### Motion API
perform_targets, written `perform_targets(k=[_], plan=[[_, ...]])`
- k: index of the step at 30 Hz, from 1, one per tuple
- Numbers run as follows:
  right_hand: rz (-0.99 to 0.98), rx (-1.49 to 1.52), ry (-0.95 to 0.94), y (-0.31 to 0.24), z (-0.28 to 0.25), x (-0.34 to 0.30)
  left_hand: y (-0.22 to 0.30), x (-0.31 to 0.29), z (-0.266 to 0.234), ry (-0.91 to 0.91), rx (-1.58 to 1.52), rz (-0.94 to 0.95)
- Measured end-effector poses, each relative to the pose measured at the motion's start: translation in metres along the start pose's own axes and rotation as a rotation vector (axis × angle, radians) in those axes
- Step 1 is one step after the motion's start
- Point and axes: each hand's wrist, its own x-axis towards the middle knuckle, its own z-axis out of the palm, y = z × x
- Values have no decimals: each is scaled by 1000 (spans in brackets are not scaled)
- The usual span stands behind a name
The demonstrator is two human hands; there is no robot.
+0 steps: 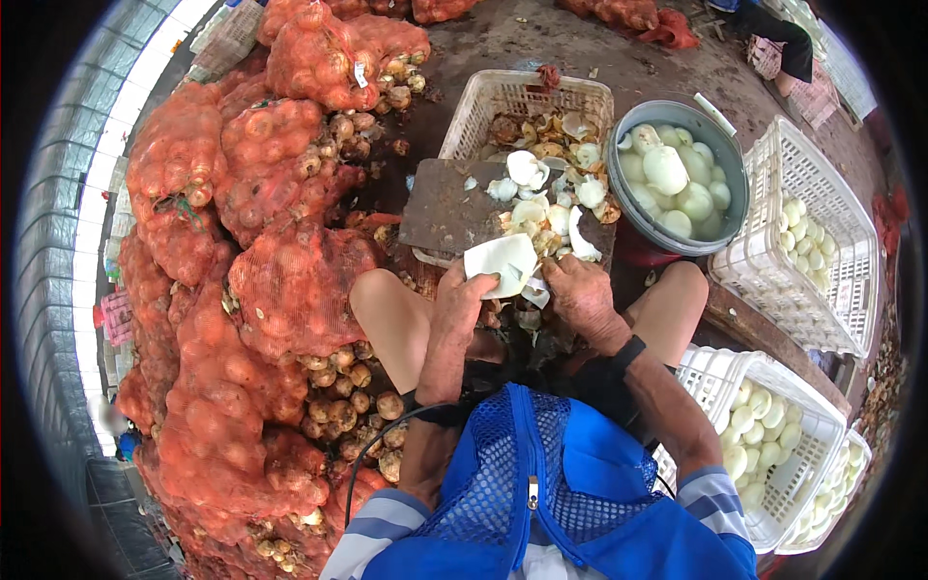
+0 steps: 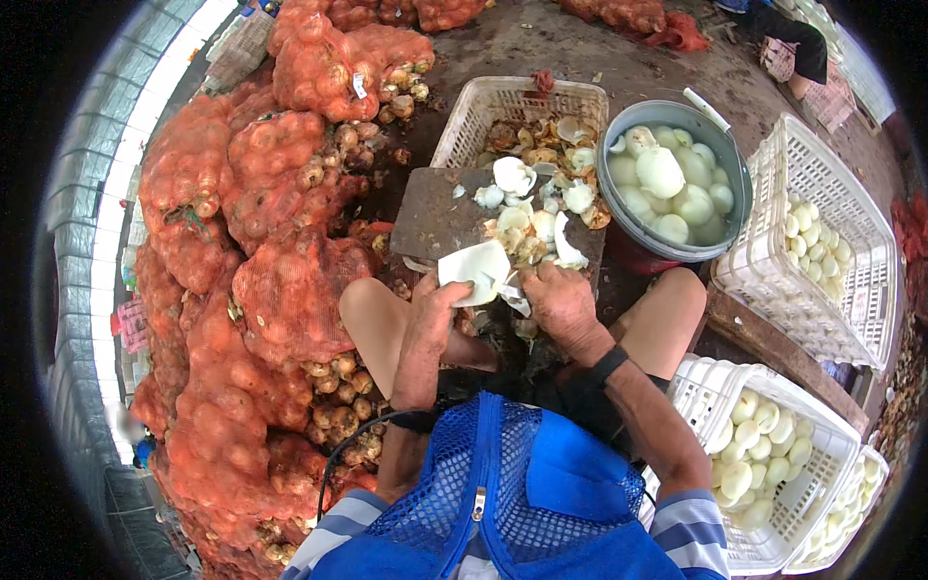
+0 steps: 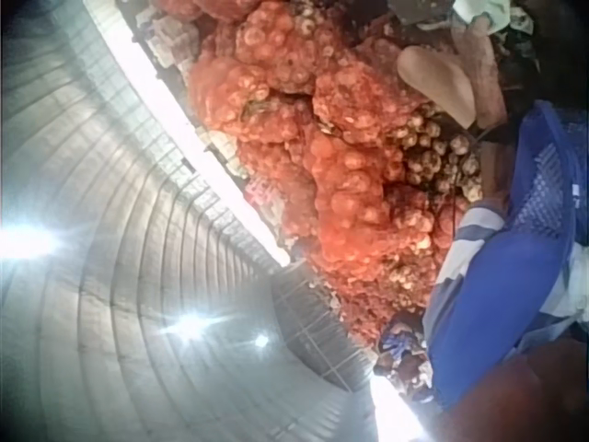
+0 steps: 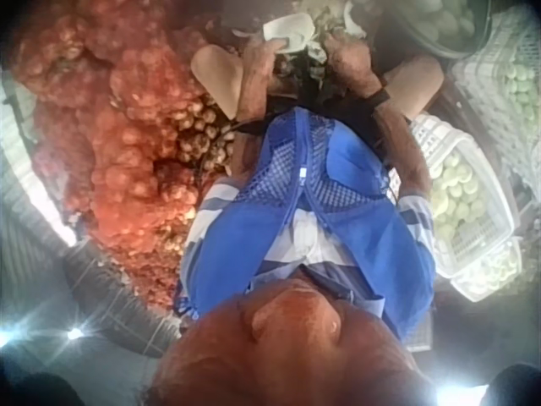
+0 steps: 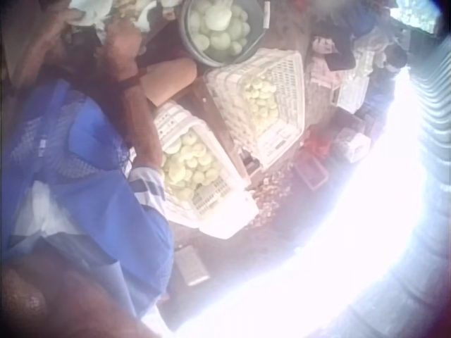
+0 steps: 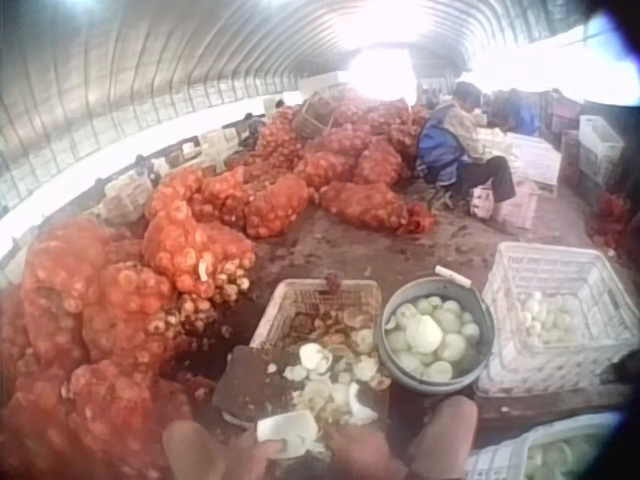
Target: Peeling the outer skins off onions using a knife.
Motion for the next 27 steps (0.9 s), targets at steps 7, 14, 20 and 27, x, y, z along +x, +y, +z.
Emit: perform_targets(k=[7,14,20,27], plan=[[-128,-92,11,23,-4,6,-4,4,2,-147,6,-86],[-89,-144,72,34,4,7,-10,12,4,-245,-40,-287],[-24,-117,142,29,7,22,-50,22,-7,-401,-610,-502],[247,-142,-79,66,21,22,-19,-2,14,-288,-313,-398]])
